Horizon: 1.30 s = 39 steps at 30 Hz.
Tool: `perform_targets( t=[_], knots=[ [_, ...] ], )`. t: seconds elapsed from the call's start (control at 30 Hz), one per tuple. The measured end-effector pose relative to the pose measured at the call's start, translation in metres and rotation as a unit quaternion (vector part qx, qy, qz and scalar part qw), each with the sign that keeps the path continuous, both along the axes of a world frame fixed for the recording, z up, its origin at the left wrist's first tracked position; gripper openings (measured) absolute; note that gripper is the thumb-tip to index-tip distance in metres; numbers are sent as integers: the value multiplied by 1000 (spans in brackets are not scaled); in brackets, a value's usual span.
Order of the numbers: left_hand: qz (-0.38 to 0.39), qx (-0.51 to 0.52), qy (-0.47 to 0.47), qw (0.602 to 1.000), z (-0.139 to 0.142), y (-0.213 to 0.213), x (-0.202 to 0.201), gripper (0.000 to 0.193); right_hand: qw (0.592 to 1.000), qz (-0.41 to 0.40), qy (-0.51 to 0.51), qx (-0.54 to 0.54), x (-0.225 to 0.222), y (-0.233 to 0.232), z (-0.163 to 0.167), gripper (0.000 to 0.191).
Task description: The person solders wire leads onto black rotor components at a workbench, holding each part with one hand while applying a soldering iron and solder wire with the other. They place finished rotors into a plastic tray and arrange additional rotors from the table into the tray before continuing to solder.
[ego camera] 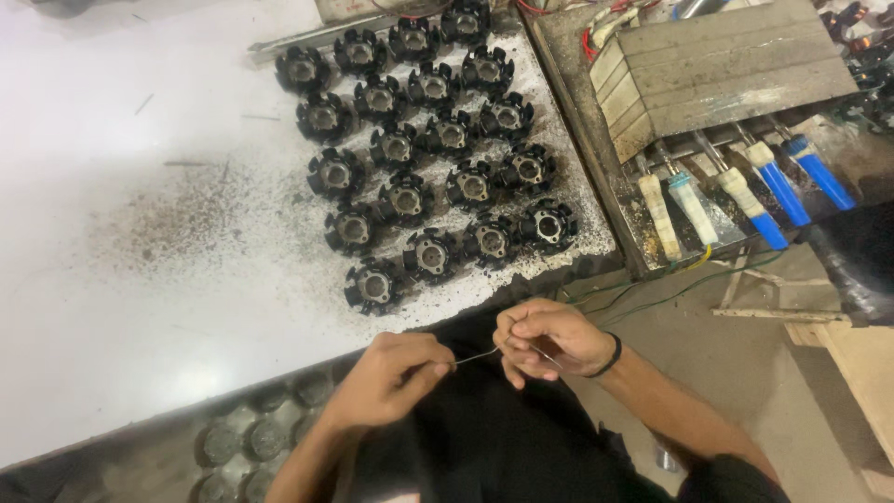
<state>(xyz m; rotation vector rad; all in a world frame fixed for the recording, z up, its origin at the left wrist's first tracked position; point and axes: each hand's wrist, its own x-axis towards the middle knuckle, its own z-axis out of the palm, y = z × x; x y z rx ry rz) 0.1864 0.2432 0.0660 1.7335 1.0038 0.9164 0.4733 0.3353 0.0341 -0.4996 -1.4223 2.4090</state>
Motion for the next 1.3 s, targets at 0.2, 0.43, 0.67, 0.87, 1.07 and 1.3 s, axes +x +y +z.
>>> perform_targets(
  t=[0.2,0.43,0.67,0.87,1.07,1.3],
  knots=[
    [63,-26,-72,995,-16,-4,-19,13,699,-188,-119,679,-16,11,-3,22],
    [77,-36,-139,987,-39,-7,-20,18,917,-234,83,312,-49,-5,-26,48],
    [57,-80,-150,984,-44,-10,-4,18,935,-254,243,52,-74,-6,-28,29],
    [76,-58,-94,991,-48,-20,-13,17,934,-275,225,25,-66,0,-19,28],
    [109,-116,-24,987,-60,-28,-18,17,920,-340,191,36,-60,5,-15,29],
    [75,-119,-14,990,-73,-34,-27,18,906,-367,207,39,-45,13,-9,29]
  ],
)
